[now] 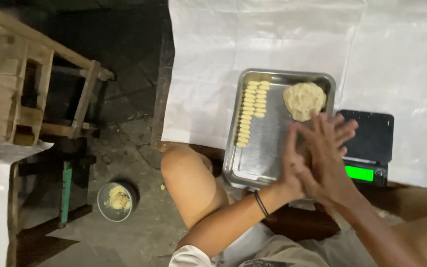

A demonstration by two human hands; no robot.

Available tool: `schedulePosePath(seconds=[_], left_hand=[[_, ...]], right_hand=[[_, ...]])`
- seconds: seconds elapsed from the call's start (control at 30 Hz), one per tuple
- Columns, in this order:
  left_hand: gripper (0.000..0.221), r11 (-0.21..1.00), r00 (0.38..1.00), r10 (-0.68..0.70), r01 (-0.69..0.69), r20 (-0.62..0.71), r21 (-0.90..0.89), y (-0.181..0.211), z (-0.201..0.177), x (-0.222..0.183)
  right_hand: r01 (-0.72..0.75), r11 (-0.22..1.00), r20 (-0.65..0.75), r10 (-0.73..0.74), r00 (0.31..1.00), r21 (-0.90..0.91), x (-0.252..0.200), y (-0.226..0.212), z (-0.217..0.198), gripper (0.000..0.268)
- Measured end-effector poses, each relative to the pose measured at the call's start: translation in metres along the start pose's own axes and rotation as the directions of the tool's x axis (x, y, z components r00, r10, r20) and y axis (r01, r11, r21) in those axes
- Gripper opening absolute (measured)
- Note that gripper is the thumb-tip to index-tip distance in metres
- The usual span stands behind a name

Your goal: Rolling small portions of dough into balls and arranging them on a metal tray.

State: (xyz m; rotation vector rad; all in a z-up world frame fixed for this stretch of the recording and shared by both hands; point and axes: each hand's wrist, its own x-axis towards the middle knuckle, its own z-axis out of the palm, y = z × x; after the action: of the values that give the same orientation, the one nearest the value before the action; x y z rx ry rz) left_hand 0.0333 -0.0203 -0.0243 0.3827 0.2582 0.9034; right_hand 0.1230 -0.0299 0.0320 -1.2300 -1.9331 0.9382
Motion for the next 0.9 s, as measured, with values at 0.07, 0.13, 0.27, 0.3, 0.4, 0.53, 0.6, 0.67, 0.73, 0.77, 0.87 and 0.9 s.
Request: schedulePosePath(seconds=[0.07, 0.13, 0.27, 0.3, 0.4, 0.53, 0.6, 0.67, 0.73, 0.77, 0.87, 0.9], left_hand=[[0.096, 0.999, 0.999, 0.013, -0.015, 0.029, 0.040, -0.006, 0.002, -0.004], [0.094, 0.988, 0.996, -0.001, -0.014, 0.094, 0.156, -0.014, 0.003, -0.007], [0.106, 1.000, 0.999, 0.021, -0.021, -0.033, -0.018, 0.009, 0.011, 0.001], [0.094, 0.998, 0.995, 0.010, -0.016, -0.095, -0.053, 0.015, 0.020, -0.003], [0.074, 0.999, 0.993, 0.025, -0.019, -0.112, 0.050, 0.004, 0.033, -0.012], [0.074, 0.898, 0.952, 0.271, -0.303, 0.142, 0.319, -0.052, -0.031, 0.011], [0.083, 0.978, 0.977, 0.205, -0.207, 0.056, 0.031, -0.020, -0.009, 0.012], [0.093, 0.956, 0.994, 0.114, -0.109, 0.000, -0.272, -0.007, 0.007, 0.007], [0.070, 0.973, 0.997, 0.074, -0.074, 0.007, 0.220, -0.017, 0.016, -0.006], [0.070, 0.972, 0.997, 0.081, -0.080, 0.005, 0.220, -0.023, 0.003, -0.002], [0.093, 0.393, 0.834, 0.427, -0.520, 0.350, 0.759, -0.022, -0.010, 0.005], [0.089, 0.838, 0.941, 0.330, -0.331, 0.080, 0.433, -0.009, 0.002, 0.008]], right_hand=[[-0.030, 0.999, -0.035, 0.029, 0.999, -0.013, 0.005, -0.002, -0.003, 0.070], [0.052, 0.998, -0.065, -0.049, 0.997, 0.046, 0.004, -0.011, 0.000, 0.073], [0.077, 0.997, 0.076, -0.074, 0.994, -0.028, -0.007, -0.002, 0.006, 0.085], [0.026, 0.998, 0.053, -0.023, 0.998, -0.059, -0.002, -0.001, 0.002, 0.080], [0.025, 0.997, -0.011, -0.026, 1.000, -0.078, 0.003, 0.001, -0.002, 0.078], [0.093, 0.993, 0.045, -0.089, 0.995, -0.078, -0.011, 0.001, 0.006, 0.089], [0.028, 0.998, 0.039, -0.026, 0.999, -0.063, -0.002, 0.002, 0.000, 0.081], [-0.042, 0.998, 0.030, 0.043, 0.999, -0.053, 0.007, 0.002, -0.006, 0.074], [-0.023, 1.000, -0.052, 0.023, 0.998, 0.000, 0.013, 0.003, -0.011, 0.075], [-0.018, 1.000, -0.047, 0.018, 0.999, 0.001, 0.010, 0.001, -0.006, 0.075], [0.039, 0.998, -0.015, -0.040, 0.999, -0.048, 0.002, -0.006, 0.003, 0.099], [0.037, 0.998, 0.012, -0.037, 0.999, -0.041, 0.001, -0.006, 0.003, 0.083]])
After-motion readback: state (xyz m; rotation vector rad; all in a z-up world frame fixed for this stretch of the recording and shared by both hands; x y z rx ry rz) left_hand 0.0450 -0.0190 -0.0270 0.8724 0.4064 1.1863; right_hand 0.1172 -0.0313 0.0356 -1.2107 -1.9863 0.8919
